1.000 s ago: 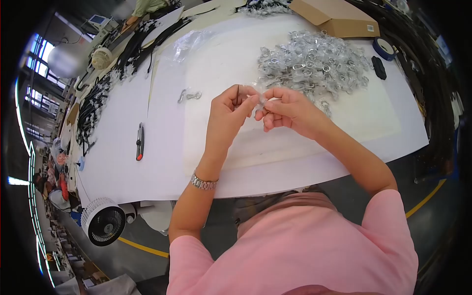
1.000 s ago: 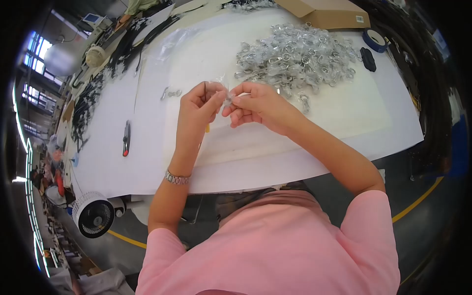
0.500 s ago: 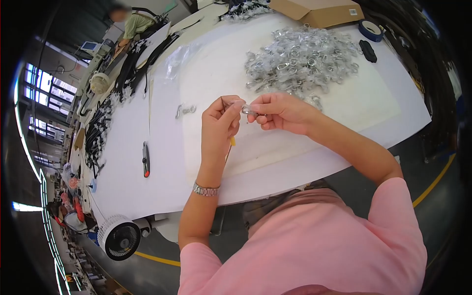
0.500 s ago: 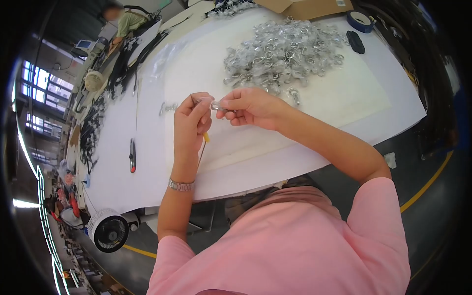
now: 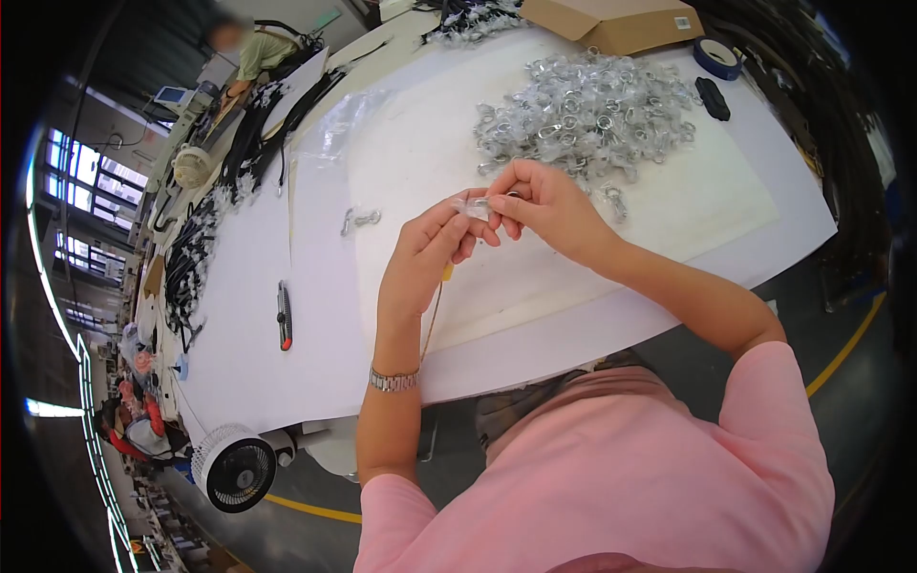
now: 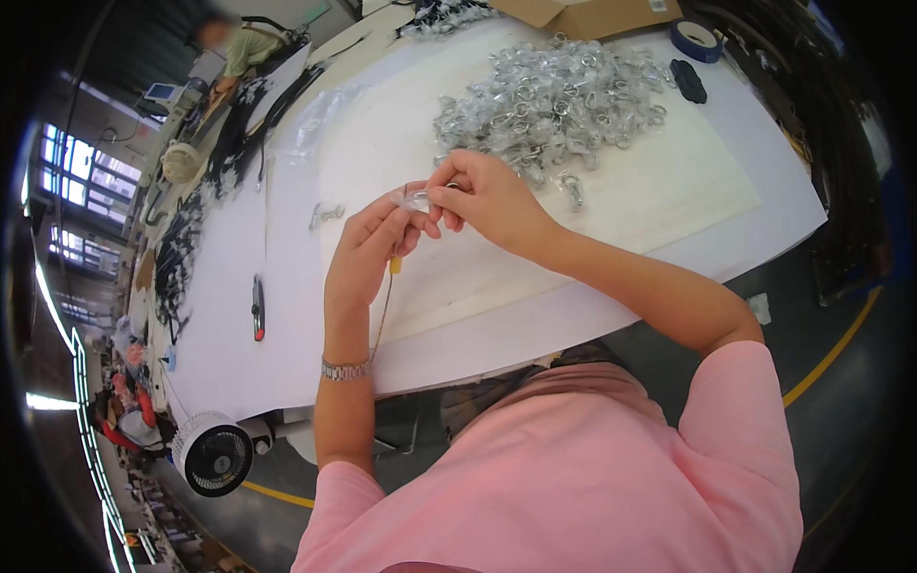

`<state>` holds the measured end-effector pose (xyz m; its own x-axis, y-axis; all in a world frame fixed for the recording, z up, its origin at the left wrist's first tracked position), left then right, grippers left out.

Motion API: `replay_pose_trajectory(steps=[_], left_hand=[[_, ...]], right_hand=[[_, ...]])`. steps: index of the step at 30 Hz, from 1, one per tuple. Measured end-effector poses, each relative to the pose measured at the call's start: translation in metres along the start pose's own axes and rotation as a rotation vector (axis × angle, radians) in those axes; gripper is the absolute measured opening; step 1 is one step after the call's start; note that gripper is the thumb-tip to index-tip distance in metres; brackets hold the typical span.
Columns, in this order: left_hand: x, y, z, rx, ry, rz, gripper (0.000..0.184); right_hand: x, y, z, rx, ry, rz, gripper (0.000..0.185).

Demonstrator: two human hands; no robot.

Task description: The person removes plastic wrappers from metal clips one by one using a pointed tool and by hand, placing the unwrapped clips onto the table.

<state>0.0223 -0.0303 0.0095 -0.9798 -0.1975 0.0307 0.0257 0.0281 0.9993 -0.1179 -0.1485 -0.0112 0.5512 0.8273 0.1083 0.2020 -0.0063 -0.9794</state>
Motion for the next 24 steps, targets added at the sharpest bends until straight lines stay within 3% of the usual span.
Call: replay_pose_trajectory(steps=[5,11,17,20,24], left_hand=[[0.014,-0.003,0.0,0.006,-0.039,-0.006,0.043],[0.017,-0.003,0.004,-0.118,-0.096,0.215,0.043],[0.02,-0.007,0.002,-0.035,0.043,0.019,0.038],[0.01,-0.011,0.0,-0.022,0.092,-0.051,0.035],[0.006,0.007,0.003,-0.003,0.107,-0.065,0.031]], right_hand=[[0.005,-0.011,0.007,-0.07,0.079,0.271,0.008],[0.013,-0.02,0.013,-0.176,0.137,0.422,0.007],[0.012,-0.019,0.013,-0.269,0.151,0.514,0.007],[0.012,-0.017,0.012,-0.205,0.122,0.481,0.008],[0.007,-0.008,0.003,-0.026,0.008,0.165,0.012]])
Point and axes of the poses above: each hand's wrist, its own z-axis away from the middle knuckle, its own x-axis out of the palm, y = z × x, the point moved 5 cm from there along -z, towards the middle knuckle, and after that the axes turned 5 degrees about z, right-handed, at the moved point
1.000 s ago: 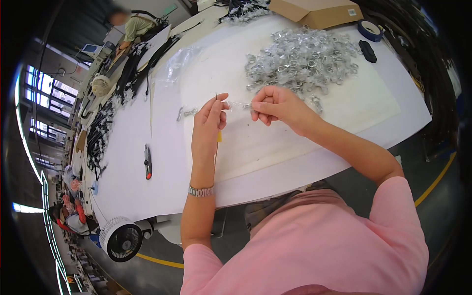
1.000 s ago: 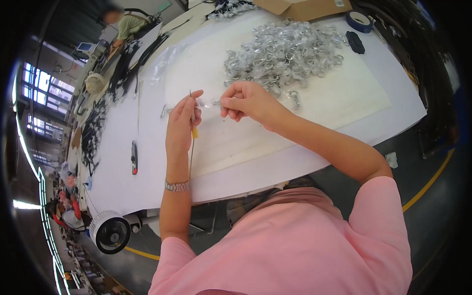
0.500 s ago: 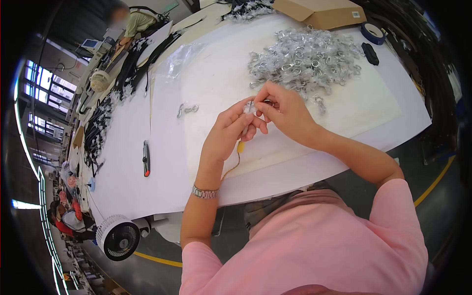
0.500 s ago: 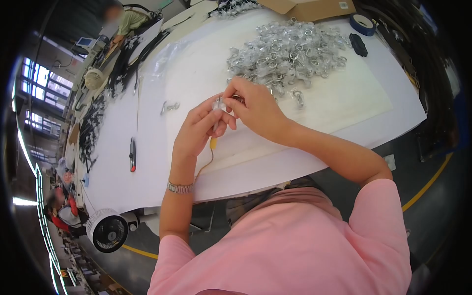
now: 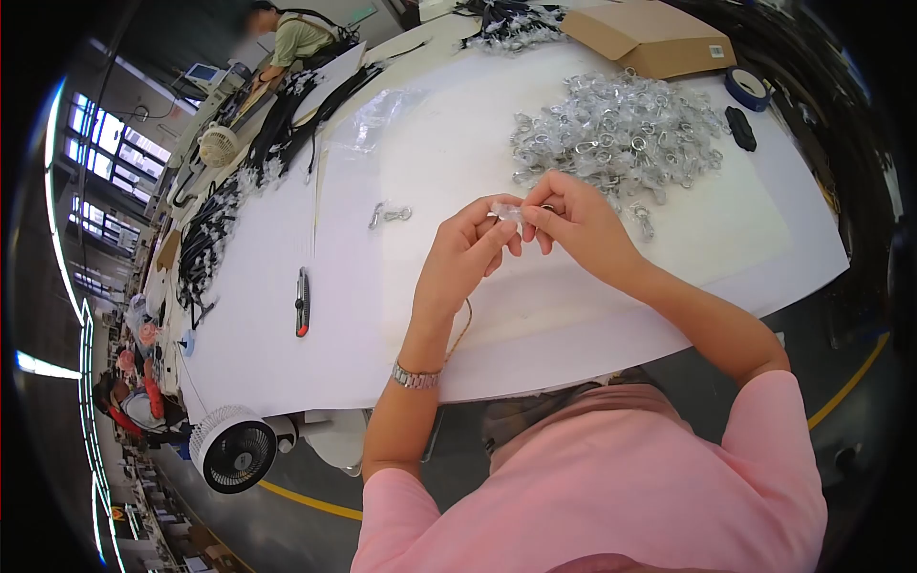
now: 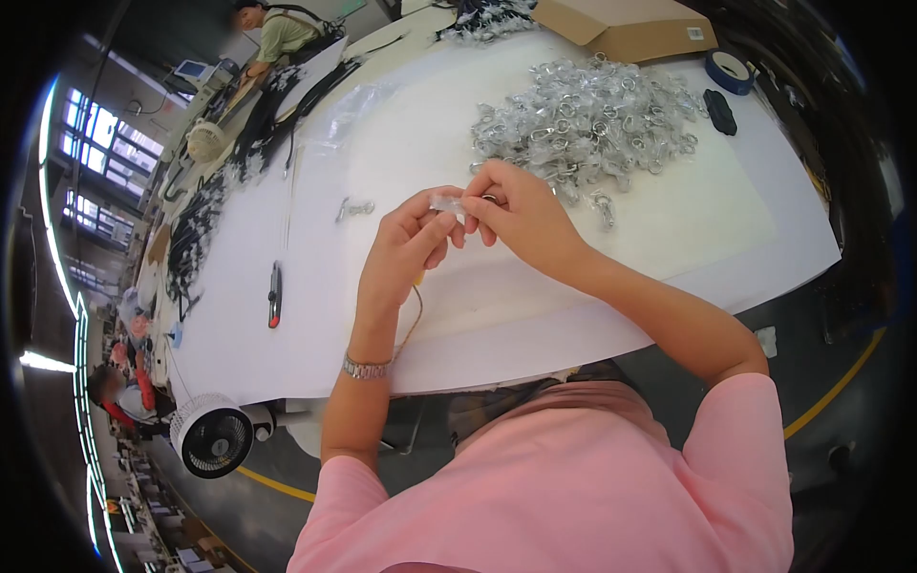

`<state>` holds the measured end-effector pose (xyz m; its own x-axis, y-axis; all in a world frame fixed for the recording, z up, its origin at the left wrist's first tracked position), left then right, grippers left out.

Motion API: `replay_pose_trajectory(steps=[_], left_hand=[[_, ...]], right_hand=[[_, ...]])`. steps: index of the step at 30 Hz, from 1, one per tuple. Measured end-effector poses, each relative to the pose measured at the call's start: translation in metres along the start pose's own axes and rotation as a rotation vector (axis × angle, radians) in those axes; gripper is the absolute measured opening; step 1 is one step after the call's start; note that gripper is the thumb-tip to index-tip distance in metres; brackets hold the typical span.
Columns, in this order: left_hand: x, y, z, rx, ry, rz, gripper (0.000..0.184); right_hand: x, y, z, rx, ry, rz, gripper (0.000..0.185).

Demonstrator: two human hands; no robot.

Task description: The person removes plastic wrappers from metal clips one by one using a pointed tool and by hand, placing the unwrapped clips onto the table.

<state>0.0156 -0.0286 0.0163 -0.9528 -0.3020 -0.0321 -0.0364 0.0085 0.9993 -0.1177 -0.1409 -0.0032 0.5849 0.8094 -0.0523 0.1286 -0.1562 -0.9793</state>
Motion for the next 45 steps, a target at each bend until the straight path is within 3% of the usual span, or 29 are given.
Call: replay_pose_trajectory(steps=[2,8,11,14,17,20,27,34,37,40,44,45], left_hand=[[-0.003,0.006,0.002,0.083,0.059,-0.12,0.028],[-0.004,0.009,0.006,0.035,0.158,-0.141,0.015],[0.0,0.005,0.004,0.06,0.21,-0.11,0.015],[-0.004,-0.003,0.002,0.014,0.217,0.051,0.017],[-0.006,-0.013,-0.001,0.01,0.209,0.188,0.019],[-0.001,-0.013,-0.001,-0.002,0.2,0.175,0.019],[0.0,-0.02,-0.002,-0.028,0.236,0.148,0.02],[-0.013,-0.035,-0.011,-0.035,0.155,0.14,0.016],[-0.016,-0.029,-0.009,-0.079,0.134,0.17,0.019],[-0.055,-0.05,-0.022,0.027,0.059,0.191,0.017],[-0.09,-0.055,-0.032,0.063,0.3,0.492,0.019],[-0.075,-0.035,-0.023,0.025,0.267,0.269,0.021]], right_hand=[[-0.003,0.0,-0.004,0.052,-0.084,-0.096,0.013],[0.002,0.008,-0.001,0.176,-0.175,-0.287,0.016],[0.002,0.006,-0.002,0.111,-0.151,-0.159,0.019],[0.006,-0.018,0.008,-0.17,0.012,0.394,0.018],[0.011,-0.019,0.014,-0.581,0.191,0.668,0.017],[0.008,-0.012,0.013,-0.585,0.134,0.846,0.021],[0.017,-0.005,0.017,-0.594,0.077,1.013,0.008],[0.016,-0.005,0.014,-0.499,0.027,0.878,0.012],[0.018,-0.01,0.012,-0.354,-0.039,0.912,0.016],[0.021,-0.002,0.008,-0.362,0.02,0.863,0.021],[0.01,0.008,-0.004,-0.445,0.126,0.502,0.025],[0.008,0.011,-0.009,-0.418,0.101,0.404,0.026]])
Point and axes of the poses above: each hand's wrist, its own z-axis away from the middle knuckle, its own x-axis out of the palm, y = z × x, the point moved 5 cm from there along -z, towards the middle knuckle, and after that the axes turned 5 degrees about z, right-handed, at the moved point
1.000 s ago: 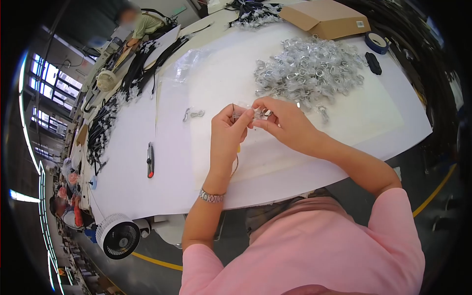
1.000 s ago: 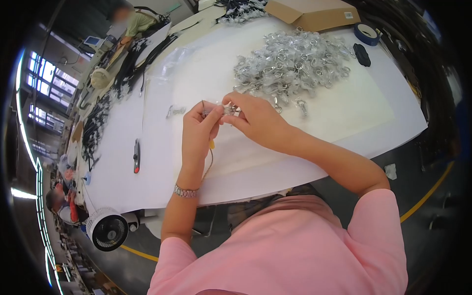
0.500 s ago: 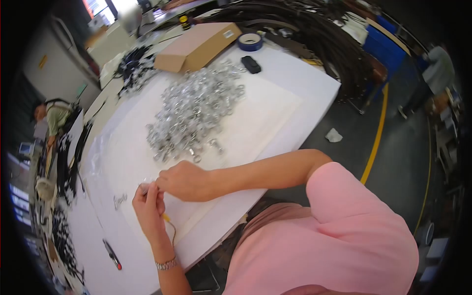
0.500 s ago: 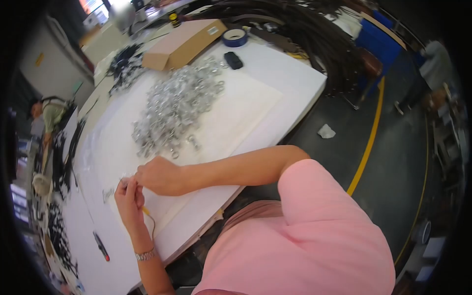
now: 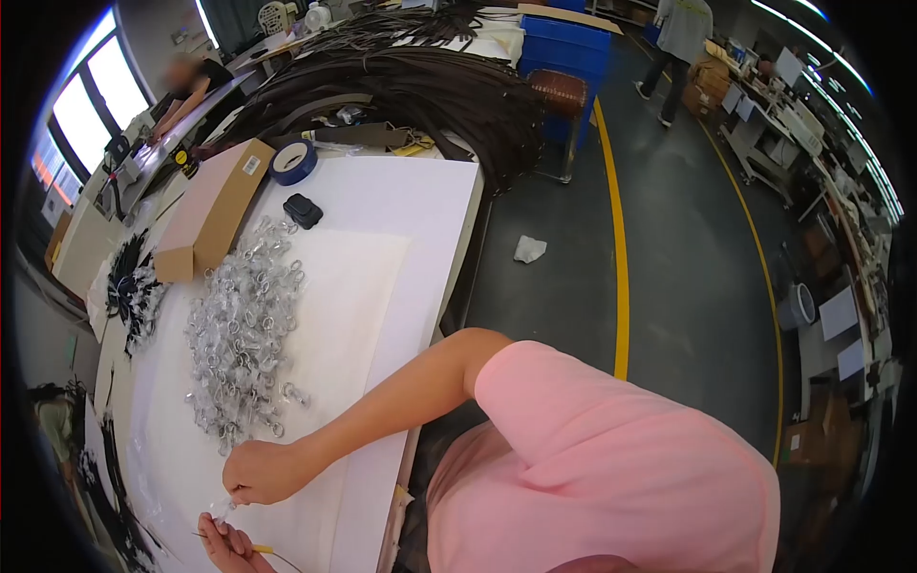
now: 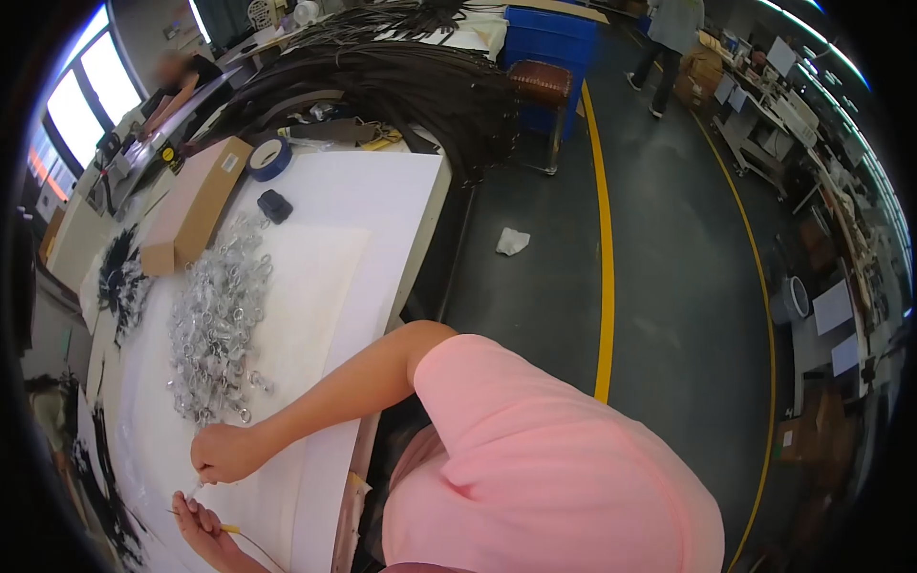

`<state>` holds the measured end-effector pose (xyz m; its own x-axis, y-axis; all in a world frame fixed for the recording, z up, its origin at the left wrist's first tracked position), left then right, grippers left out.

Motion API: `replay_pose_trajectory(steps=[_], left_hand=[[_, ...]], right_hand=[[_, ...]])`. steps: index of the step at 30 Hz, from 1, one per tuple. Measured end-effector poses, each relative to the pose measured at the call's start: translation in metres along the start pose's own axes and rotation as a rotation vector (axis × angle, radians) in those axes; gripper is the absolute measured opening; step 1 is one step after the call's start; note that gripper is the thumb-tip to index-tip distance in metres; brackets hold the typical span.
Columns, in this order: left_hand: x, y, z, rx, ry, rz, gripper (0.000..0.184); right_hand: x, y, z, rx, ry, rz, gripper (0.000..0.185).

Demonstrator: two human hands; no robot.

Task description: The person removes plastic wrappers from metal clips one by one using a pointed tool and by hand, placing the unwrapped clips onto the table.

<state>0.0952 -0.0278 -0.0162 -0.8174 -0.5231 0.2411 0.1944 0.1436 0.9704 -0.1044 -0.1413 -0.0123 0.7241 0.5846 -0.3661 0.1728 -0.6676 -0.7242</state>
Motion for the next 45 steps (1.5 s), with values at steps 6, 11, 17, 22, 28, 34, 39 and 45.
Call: replay_pose_trajectory(steps=[6,11,17,22,28,34,39,45], left_hand=[[0.051,0.011,0.039,-0.02,-0.268,-0.58,0.025],[0.081,0.023,0.059,0.078,-0.385,-0.626,0.032],[0.079,0.018,0.06,0.02,-0.424,-0.577,0.038],[0.087,0.024,0.065,-0.026,-0.52,-0.584,0.039],[0.071,-0.006,0.05,-0.134,-0.505,-0.279,0.03],[0.081,-0.012,0.051,-0.267,-0.555,-0.042,0.026],[0.069,-0.016,0.04,-0.219,-0.452,-0.054,0.031],[0.057,-0.023,0.03,0.048,-0.189,-0.396,0.025]], right_hand=[[-0.002,0.004,0.001,0.274,-0.2,-0.424,0.027],[0.009,0.021,-0.001,0.285,-0.161,-0.307,0.028],[0.015,0.02,0.001,0.241,-0.097,-0.177,0.026],[0.013,0.015,0.004,0.227,-0.044,-0.05,0.025],[0.012,0.008,0.008,0.227,0.034,-0.02,0.023],[0.023,0.025,0.006,0.098,0.203,0.133,0.024],[0.001,-0.004,0.007,0.258,0.014,-0.166,0.022],[0.015,-0.001,0.008,0.249,-0.04,-0.255,0.026]])
Point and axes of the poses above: each hand's wrist, its own z-axis away from the middle knuckle, its own x-axis out of the palm, y = z × x, the point moved 5 cm from there along -z, towards the middle knuckle, and after that the axes turned 5 degrees about z, right-handed, at the moved point
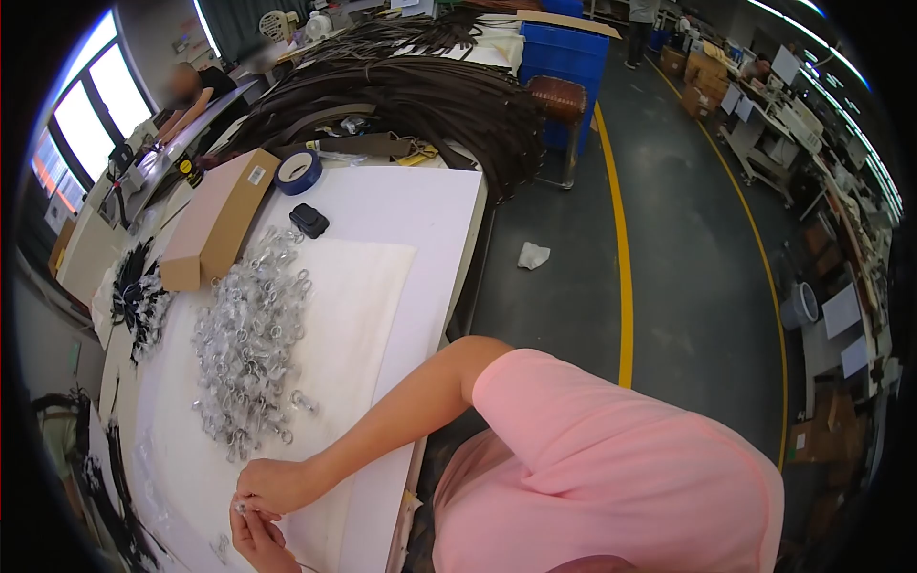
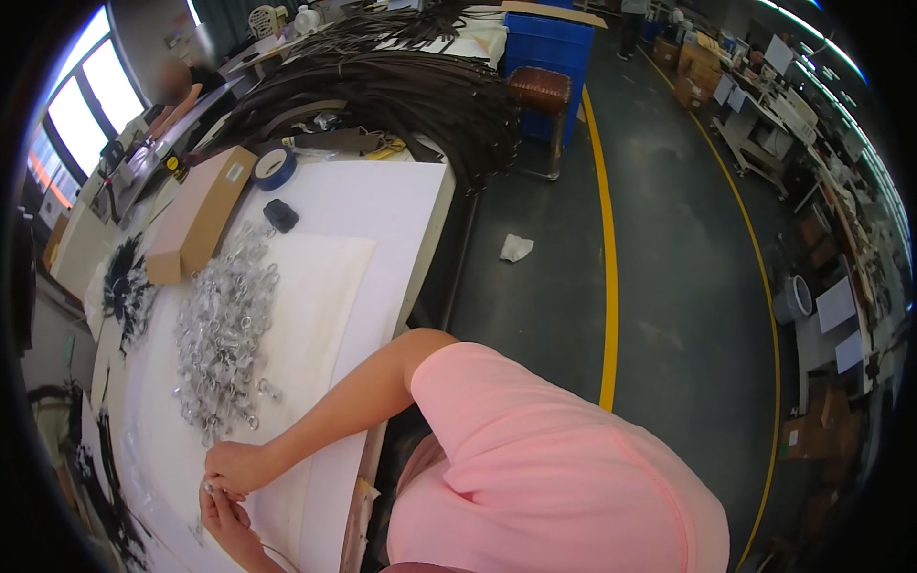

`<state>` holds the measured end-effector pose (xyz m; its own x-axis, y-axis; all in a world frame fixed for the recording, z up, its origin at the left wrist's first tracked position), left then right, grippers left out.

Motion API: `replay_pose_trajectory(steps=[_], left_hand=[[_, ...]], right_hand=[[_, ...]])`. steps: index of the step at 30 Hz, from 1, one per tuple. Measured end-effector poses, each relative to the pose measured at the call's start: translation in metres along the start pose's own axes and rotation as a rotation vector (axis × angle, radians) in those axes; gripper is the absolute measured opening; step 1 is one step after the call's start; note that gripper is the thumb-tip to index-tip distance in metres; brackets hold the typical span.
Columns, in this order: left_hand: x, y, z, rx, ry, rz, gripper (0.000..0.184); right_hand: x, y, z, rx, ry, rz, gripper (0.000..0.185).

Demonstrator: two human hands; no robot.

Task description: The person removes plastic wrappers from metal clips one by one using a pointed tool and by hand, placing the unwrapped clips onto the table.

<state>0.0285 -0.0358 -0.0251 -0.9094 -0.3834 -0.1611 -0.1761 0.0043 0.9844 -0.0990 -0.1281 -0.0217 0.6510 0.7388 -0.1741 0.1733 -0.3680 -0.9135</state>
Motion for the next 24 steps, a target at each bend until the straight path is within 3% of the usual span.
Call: replay_pose_trajectory(steps=[4,7,9,11,12,14,17,19,20,21,24], left_hand=[[-0.017,-0.019,-0.008,0.011,0.113,-0.01,0.026],[-0.014,-0.008,-0.007,-0.005,-0.024,-0.055,0.026],[-0.024,0.006,-0.005,0.018,0.036,-0.13,0.026],[-0.041,0.01,-0.012,0.056,0.095,-0.121,0.025],[-0.065,0.001,-0.022,0.077,0.14,-0.087,0.024],[-0.126,-0.006,-0.016,0.062,0.332,-0.078,0.024],[-0.181,-0.005,-0.008,0.066,0.572,-0.311,0.023],[-0.218,-0.022,-0.009,0.038,0.624,-0.479,0.02],[-0.218,-0.02,-0.008,-0.03,0.588,-0.563,0.019],[-0.231,-0.038,-0.015,0.072,0.541,-0.735,0.024],[-0.187,-0.025,-0.019,0.093,0.412,-1.021,0.031]], right_hand=[[0.005,0.002,0.0,0.079,-0.035,-0.043,0.027],[-0.005,0.006,-0.002,0.076,-0.081,-0.154,0.026],[-0.027,-0.003,-0.008,0.107,0.047,-0.334,0.022],[-0.065,0.019,-0.03,0.193,0.276,-1.117,0.021],[-0.075,0.034,-0.035,0.207,0.256,-1.19,0.024],[-0.081,0.043,-0.033,0.267,0.196,-1.15,0.027],[-0.059,0.048,-0.017,0.432,0.065,-0.734,0.024],[-0.038,0.034,-0.005,0.494,-0.06,-0.514,0.017],[-0.028,0.028,0.0,0.461,-0.144,-0.461,0.016],[-0.019,0.025,0.003,0.425,-0.198,-0.393,0.015],[0.003,0.024,0.016,0.352,-0.291,-0.146,0.015]])
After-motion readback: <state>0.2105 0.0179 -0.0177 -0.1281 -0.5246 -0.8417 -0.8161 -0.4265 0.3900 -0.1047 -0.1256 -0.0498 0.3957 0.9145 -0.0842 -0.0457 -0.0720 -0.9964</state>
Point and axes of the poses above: each hand's wrist, its own z-axis away from the middle knuckle, its own x-axis out of the palm, y = z × x, the point moved 5 cm from there along -z, towards the middle knuckle, and after that the axes turned 5 degrees about z, right-handed, at the moved point
